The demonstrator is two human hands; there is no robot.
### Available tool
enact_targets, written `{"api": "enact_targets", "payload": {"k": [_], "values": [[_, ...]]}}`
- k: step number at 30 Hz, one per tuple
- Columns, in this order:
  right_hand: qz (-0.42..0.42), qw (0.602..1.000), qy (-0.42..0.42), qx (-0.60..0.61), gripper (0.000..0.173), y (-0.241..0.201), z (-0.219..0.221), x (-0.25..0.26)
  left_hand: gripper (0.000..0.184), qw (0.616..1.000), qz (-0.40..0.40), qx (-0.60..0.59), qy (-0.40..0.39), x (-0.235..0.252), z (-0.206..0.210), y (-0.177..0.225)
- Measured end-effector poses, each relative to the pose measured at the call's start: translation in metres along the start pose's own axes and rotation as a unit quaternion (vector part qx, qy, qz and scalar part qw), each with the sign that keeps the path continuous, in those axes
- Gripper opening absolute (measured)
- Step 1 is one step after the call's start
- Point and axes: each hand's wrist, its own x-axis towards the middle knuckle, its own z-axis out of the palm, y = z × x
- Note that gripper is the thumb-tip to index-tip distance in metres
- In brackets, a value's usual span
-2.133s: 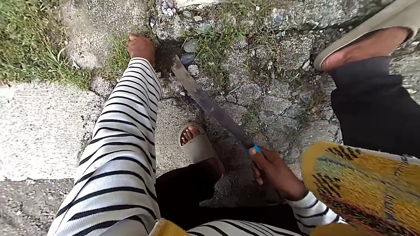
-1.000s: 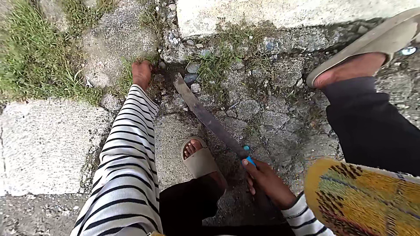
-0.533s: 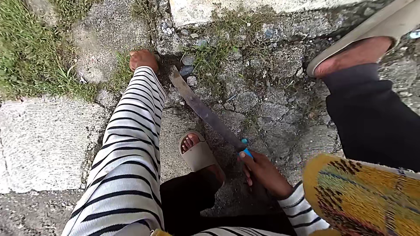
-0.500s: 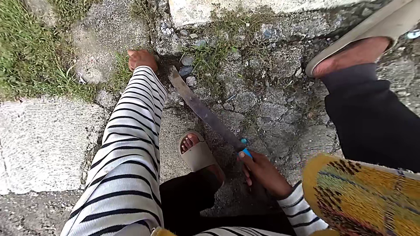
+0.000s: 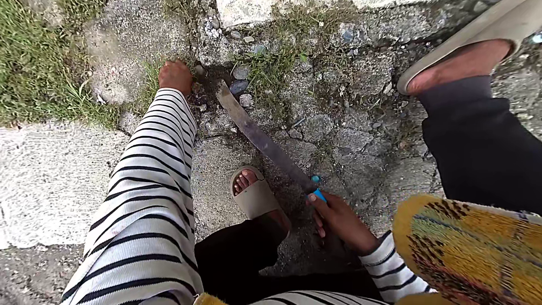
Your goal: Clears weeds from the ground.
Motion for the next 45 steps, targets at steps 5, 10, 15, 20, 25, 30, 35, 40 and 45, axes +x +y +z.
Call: {"api": "enact_targets", "payload": {"k": [5, 10, 15, 20, 25, 30, 35, 40, 45], "values": [[-0.019, 1.0, 0.0, -0.015, 0.032, 0.006, -0.003, 0.003, 0.035, 0.999, -0.01, 0.041, -0.03, -0.002, -0.013, 0.011], [-0.011, 1.0, -0.001, -0.014, 0.032, 0.006, -0.003, 0.004, 0.032, 0.997, 0.003, 0.057, -0.045, 0.002, -0.019, 0.009], [-0.012, 1.0, -0.003, -0.01, 0.031, 0.005, -0.004, 0.004, 0.03, 0.998, 0.043, 0.047, -0.012, 0.004, -0.008, -0.004], [0.008, 1.0, 0.0, 0.002, 0.027, -0.003, -0.001, 0.001, 0.028, 0.995, 0.087, 0.054, 0.01, 0.005, 0.002, -0.013], [-0.008, 1.0, 0.0, -0.005, 0.029, -0.001, -0.002, 0.005, 0.027, 0.992, 0.125, 0.019, 0.022, -0.002, 0.002, -0.016], [-0.028, 1.0, -0.004, -0.007, 0.03, 0.003, -0.001, 0.006, 0.025, 0.973, 0.23, 0.026, -0.004, -0.042, 0.028, -0.018], [-0.055, 0.998, 0.012, -0.029, 0.03, 0.006, -0.004, 0.001, 0.034, 0.961, 0.251, 0.046, -0.108, -0.09, 0.029, -0.033], [-0.138, 0.986, 0.04, -0.081, 0.036, 0.0, -0.007, -0.018, 0.036, 0.984, 0.155, -0.087, -0.002, -0.096, 0.014, -0.038], [-0.089, 0.993, -0.025, -0.07, 0.034, -0.029, -0.006, -0.006, 0.054, 0.977, -0.054, -0.2, 0.057, -0.067, 0.013, -0.049]]}}
